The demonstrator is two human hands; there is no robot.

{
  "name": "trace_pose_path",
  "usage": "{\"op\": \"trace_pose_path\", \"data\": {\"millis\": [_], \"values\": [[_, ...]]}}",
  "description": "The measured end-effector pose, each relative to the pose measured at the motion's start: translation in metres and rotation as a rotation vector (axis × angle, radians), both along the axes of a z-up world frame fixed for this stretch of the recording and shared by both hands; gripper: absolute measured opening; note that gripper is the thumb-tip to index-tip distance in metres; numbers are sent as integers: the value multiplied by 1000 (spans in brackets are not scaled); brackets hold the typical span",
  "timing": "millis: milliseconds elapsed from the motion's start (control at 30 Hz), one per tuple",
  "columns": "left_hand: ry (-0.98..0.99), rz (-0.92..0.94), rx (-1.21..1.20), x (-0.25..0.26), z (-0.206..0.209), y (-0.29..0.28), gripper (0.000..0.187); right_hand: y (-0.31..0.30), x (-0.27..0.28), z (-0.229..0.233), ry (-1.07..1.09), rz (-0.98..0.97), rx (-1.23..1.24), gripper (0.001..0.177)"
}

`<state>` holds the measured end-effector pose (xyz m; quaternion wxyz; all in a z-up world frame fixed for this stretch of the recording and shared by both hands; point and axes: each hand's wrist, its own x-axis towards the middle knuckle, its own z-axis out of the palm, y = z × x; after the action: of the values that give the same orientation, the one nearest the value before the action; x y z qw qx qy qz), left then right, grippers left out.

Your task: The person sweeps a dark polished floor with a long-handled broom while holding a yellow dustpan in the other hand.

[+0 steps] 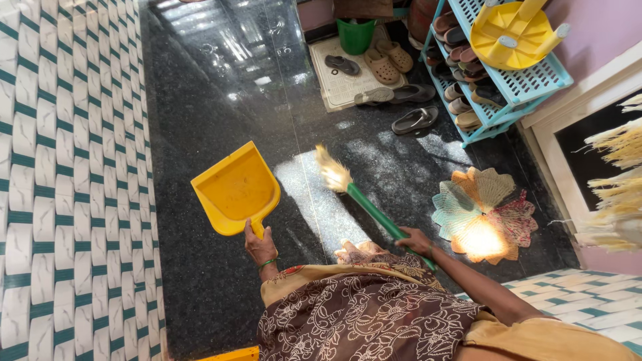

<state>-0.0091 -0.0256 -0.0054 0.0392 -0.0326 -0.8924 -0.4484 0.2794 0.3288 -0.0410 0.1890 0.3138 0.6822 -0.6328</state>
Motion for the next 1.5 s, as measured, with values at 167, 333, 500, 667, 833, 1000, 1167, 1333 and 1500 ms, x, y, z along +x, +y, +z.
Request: {"op": "trace_pose_path", "data": {"millis": [167,333,500,667,833,1000,1167,1333,1500], "values": [[17,5,20,1,0,-1,66,35,-8,2,-222,-76,248,83],[-33,27,-18,-1,-2,-2,68,92,-82,-14,-190,67,529,58],[12,-18,-28,-1,-2,-4,70,114,-144,-22,-421,297,646,54],[-2,-31,-23,-2,-11,-6,68,117,-142,0,-422,594,853,56],[-17,-54,-34,-2,-15,-4,69,130,-98,12,-315,639,903,58],[-84,-47,-58,5,-14,-2,69,136,-32,25,-384,655,772,75],[-78,-50,-24,9,-25,-1,69,124,67,26,-427,526,776,77],[-39,-77,11,11,-30,1,69,75,137,-6,-480,295,606,85],[-97,-65,-8,18,-33,5,68,54,150,-29,-436,153,403,62]]}}
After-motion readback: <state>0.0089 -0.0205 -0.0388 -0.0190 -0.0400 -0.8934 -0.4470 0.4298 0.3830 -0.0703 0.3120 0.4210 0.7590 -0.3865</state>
